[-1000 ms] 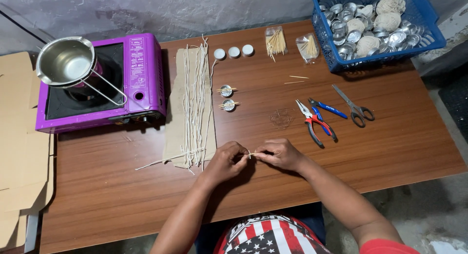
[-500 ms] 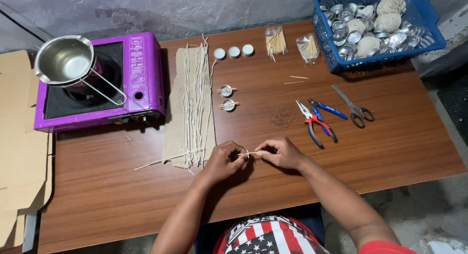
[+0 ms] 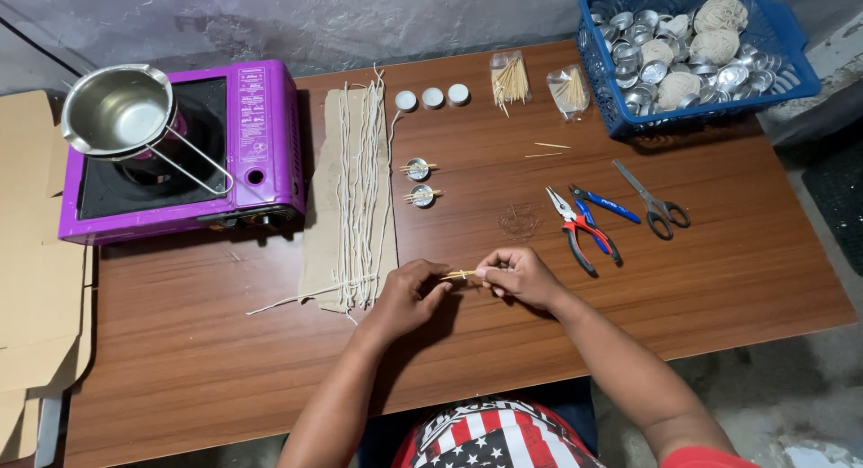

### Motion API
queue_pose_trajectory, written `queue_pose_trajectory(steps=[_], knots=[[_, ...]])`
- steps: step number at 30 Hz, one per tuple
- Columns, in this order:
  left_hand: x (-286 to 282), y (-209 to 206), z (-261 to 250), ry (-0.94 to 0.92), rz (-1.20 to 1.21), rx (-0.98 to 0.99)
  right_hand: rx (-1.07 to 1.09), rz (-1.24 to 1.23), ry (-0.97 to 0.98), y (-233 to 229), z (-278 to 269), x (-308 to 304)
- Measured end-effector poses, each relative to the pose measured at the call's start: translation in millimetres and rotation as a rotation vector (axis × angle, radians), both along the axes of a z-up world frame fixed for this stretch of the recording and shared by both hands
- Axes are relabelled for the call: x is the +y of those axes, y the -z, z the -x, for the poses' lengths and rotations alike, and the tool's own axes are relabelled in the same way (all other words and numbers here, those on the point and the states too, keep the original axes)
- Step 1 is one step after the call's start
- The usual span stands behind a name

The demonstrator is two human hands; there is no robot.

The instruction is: Preparing candle wicks by cutting them to size and attaching metal wick tabs using pliers and scissors.

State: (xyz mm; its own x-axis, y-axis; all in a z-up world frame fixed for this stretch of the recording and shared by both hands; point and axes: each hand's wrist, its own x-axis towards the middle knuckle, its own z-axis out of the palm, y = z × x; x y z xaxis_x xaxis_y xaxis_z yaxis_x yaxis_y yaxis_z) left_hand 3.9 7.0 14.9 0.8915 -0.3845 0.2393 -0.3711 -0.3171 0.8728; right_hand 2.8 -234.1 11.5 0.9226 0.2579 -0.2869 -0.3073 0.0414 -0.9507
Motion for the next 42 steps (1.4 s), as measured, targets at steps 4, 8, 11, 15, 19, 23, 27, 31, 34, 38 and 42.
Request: queue_pose_trajectory(steps=[4,8,11,15,19,23,27,31,34,38,42], knots=[[-1,8,0,-0.020,-0.044,-0.119,-0.017,0.013,0.007,-2,-2,0],[-3,2,3,-0.035,-0.129,-0.280,-0.046,0.033,0.003,-8,1,3],[-3,13,1,-0.053,-0.139,-0.368,-0.056,0.048,-0.001,-7,1,3],[3,24,-3,-0.102,-0.120,-0.357,-0.139,0.143,-0.016,-18,0,2],[10,11,-6,-0.152,-0.143,-0.373,-0.414,0.389,0.044,-32,-9,-27],[25,23,-12,-0.184,-0.223,-0.395,-0.552,0.660,0.357,-26,-51,-86],[29,30,-16,-0.206,-0.237,-0.474,-0.637,0.911,0.593,-13,-106,-149],[34,31,-17,-0.221,-0.242,-0.490,-0.885,1.209,0.626,23,-182,-231],[37,35,-20,-0.232,-0.260,-0.541,-0.780,1.388,0.553,26,-228,-264],[33,27,-21,-0.240,-0.247,-0.579,-0.342,1.537,0.341,-5,-258,-261],[31,24,-20,-0.244,-0.253,-0.598,0.037,1.570,0.199,-31,-269,-237]])
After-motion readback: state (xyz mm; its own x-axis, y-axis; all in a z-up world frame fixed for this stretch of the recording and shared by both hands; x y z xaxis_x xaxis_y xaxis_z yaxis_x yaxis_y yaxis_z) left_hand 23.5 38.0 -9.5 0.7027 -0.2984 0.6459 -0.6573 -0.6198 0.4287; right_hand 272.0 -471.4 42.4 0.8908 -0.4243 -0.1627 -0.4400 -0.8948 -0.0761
